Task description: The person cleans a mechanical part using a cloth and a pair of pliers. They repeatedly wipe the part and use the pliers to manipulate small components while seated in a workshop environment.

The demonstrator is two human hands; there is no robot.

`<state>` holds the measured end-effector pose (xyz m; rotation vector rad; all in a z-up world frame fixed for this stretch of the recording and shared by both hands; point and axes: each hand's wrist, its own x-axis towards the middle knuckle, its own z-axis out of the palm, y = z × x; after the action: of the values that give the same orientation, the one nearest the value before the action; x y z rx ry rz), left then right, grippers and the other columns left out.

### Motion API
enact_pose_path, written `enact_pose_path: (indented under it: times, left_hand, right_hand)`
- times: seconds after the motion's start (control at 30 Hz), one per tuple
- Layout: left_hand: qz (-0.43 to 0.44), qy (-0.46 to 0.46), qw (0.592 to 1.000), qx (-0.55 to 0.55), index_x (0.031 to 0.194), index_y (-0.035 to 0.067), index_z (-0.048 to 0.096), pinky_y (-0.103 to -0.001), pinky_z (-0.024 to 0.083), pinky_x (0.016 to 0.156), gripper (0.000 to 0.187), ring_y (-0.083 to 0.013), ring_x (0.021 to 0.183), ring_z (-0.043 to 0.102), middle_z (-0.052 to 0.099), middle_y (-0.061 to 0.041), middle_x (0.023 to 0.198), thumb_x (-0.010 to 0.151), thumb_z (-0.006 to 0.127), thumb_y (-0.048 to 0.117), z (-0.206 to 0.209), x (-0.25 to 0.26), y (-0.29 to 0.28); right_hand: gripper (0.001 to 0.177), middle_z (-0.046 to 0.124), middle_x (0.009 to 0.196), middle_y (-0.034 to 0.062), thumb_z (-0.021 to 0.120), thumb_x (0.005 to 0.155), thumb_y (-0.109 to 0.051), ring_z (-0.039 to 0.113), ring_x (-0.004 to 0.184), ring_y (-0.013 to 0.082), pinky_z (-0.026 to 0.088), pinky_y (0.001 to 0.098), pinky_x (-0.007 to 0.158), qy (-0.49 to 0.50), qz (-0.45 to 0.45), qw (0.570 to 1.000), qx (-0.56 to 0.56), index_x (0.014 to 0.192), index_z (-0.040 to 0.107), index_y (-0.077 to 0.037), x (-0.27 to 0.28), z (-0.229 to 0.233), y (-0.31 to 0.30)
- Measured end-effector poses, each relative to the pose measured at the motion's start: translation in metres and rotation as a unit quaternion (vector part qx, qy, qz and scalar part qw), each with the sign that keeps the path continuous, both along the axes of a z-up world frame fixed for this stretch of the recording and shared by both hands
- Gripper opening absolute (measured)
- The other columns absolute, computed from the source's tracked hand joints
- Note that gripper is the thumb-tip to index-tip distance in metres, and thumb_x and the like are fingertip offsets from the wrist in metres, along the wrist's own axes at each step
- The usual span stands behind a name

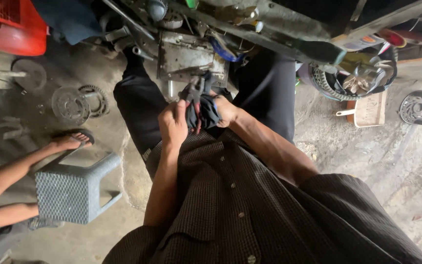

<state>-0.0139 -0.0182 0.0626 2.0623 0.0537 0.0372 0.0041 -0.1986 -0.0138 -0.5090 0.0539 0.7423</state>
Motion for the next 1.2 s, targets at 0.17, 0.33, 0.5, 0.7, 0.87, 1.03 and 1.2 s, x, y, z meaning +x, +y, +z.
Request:
enact_pose_path:
  times: [0.17,0.33,0.5,0.7,0.87,1.03,1.2]
  left_hand:
    - [0.076,-0.009,0.997,0.024,0.103,-0.002,0.073,-0.038,0.055,0.074,0.038,-0.0318,0.083,0.074,0.076,-0.018,0.093,0.109,0.054,0.031,-0.021,-0.002,0.003]
    - [0.03,0.01,0.998,0.056,0.101,0.001,0.077,-0.039,0.055,0.074,0.043,-0.0322,0.082,0.074,0.076,-0.018,0.091,0.108,0.05,0.034,-0.007,-0.003,-0.011]
    - [-0.002,0.054,0.998,0.02,0.106,0.0,0.076,-0.037,0.057,0.077,0.043,-0.0298,0.088,0.077,0.078,-0.018,0.098,0.108,0.049,0.034,-0.001,0.0,-0.01]
    - [0.019,0.112,0.992,-0.048,0.117,-0.004,0.072,-0.039,0.048,0.063,0.049,-0.0267,0.067,0.058,0.065,-0.017,0.075,0.11,0.043,0.035,-0.032,-0.012,-0.013]
    - [0.068,0.114,0.975,-0.178,0.109,-0.003,0.067,-0.028,0.038,0.049,0.046,-0.0104,0.054,0.045,0.049,0.001,0.067,0.111,0.044,0.037,-0.039,-0.016,-0.018]
    - [0.091,0.1,0.913,-0.384,0.096,0.002,0.058,-0.023,0.027,0.044,0.039,-0.0031,0.052,0.032,0.036,0.007,0.067,0.112,0.05,0.037,-0.062,-0.016,-0.001]
    - [0.057,0.111,0.948,-0.292,0.09,0.007,0.06,-0.025,0.026,0.044,0.044,-0.0044,0.05,0.032,0.036,0.008,0.063,0.109,0.048,0.045,-0.025,0.002,0.009]
  right_hand:
    - [0.037,0.071,0.099,0.0215,0.063,0.097,-0.02,0.073,0.086,0.0423,0.063,0.0597,0.079,0.051,0.043,0.996,0.054,0.126,0.055,0.0,0.006,0.041,-0.004]
    - [0.035,0.076,0.103,0.0103,0.08,0.092,-0.028,0.07,0.097,0.0239,0.058,0.0369,0.089,-0.173,0.032,0.929,-0.326,0.116,0.073,-0.003,0.002,0.001,0.005]
    - [0.031,0.076,0.102,0.0057,0.077,0.089,-0.027,0.069,0.095,0.0187,0.057,0.0325,0.09,-0.321,-0.086,0.869,-0.367,0.112,0.073,-0.006,0.008,0.036,-0.002]
    - [0.034,0.066,0.103,0.0217,0.084,0.081,-0.024,0.069,0.085,0.0402,0.059,0.045,0.075,-0.449,-0.208,0.646,-0.581,0.102,0.07,-0.001,0.016,0.037,0.012]
    - [0.035,0.064,0.103,0.0198,0.081,0.083,-0.025,0.068,0.082,0.0405,0.058,0.0469,0.07,-0.434,-0.254,0.629,-0.593,0.107,0.068,-0.003,0.01,0.047,0.025]
    - [0.029,0.066,0.101,0.0185,0.078,0.088,-0.022,0.068,0.077,0.0355,0.057,0.0423,0.069,-0.448,-0.21,0.653,-0.574,0.11,0.07,-0.006,-0.002,0.026,0.016]
    - [0.044,0.07,0.088,0.0167,0.069,0.097,-0.031,0.068,0.075,0.0255,0.054,0.0331,0.078,-0.272,-0.058,0.884,-0.377,0.135,0.064,-0.011,-0.009,0.022,0.013]
